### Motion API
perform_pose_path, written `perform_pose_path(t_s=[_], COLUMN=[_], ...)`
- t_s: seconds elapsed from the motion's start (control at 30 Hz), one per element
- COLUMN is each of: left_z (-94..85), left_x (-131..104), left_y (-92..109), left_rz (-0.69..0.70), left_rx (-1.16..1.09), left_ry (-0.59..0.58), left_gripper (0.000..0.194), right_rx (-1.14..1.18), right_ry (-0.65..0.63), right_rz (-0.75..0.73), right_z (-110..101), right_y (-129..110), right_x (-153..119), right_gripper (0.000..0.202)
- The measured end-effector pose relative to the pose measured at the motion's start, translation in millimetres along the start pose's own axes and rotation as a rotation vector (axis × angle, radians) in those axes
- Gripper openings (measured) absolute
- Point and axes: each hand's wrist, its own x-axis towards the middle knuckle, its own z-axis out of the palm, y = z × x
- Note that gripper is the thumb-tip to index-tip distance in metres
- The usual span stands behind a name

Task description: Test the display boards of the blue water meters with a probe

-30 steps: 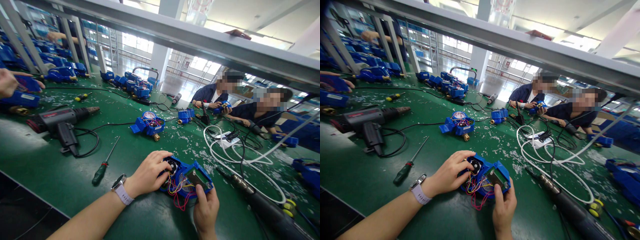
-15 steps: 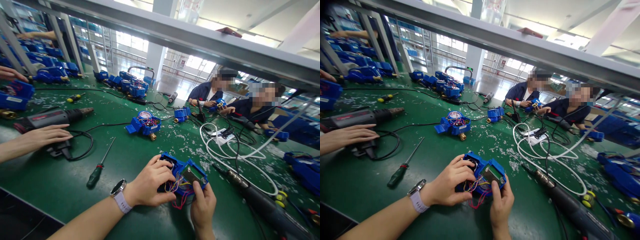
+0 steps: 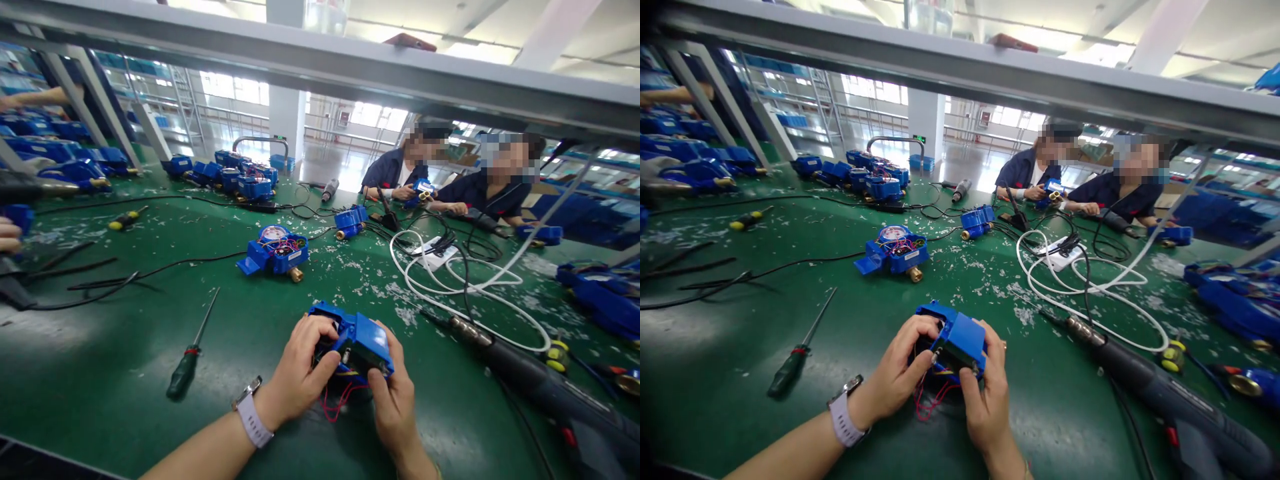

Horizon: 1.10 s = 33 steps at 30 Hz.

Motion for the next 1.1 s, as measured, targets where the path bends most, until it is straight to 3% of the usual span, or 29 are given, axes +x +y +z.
perform_pose_path(t_s=[0.17, 0.33, 0.47, 0.57, 0.7, 0.83, 1.1], left_z=[-2.6, -0.7, -0.1, -0.9, -2.4, -2.8, -3.3], left_x=[2.8, 4.1, 2.3, 1.3, 1.5, 1.7, 3.2], left_y=[2.2, 2.6, 3.0, 5.2, 7.4, 6.5, 5.3], left_rz=[0.064, -0.016, -0.033, -0.043, -0.038, -0.044, -0.075], left_rx=[0.02, -0.116, -0.192, -0.203, -0.166, -0.15, -0.168], left_ry=[-0.022, 0.063, 0.104, 0.108, 0.058, 0.007, 0.026], left_gripper=[0.034, 0.039, 0.039, 0.04, 0.041, 0.046, 0.05], right_rx=[-0.075, 0.0, -0.144, -0.199, -0.144, -0.093, -0.108], right_ry=[-0.072, -0.018, -0.046, -0.053, 0.036, 0.071, 0.075], right_rz=[-0.159, -0.194, -0.234, -0.254, -0.174, -0.222, -0.234], right_z=[-0.3, 2.0, -0.3, -2.2, -1.8, -0.9, -1.8], right_y=[-3.0, 0.7, 1.8, 2.0, 3.0, 3.7, -0.1], right_x=[2.9, 2.2, 3.4, 5.2, 6.5, 8.0, 7.4], right_gripper=[0.032, 0.064, 0.088, 0.076, 0.057, 0.036, 0.034])
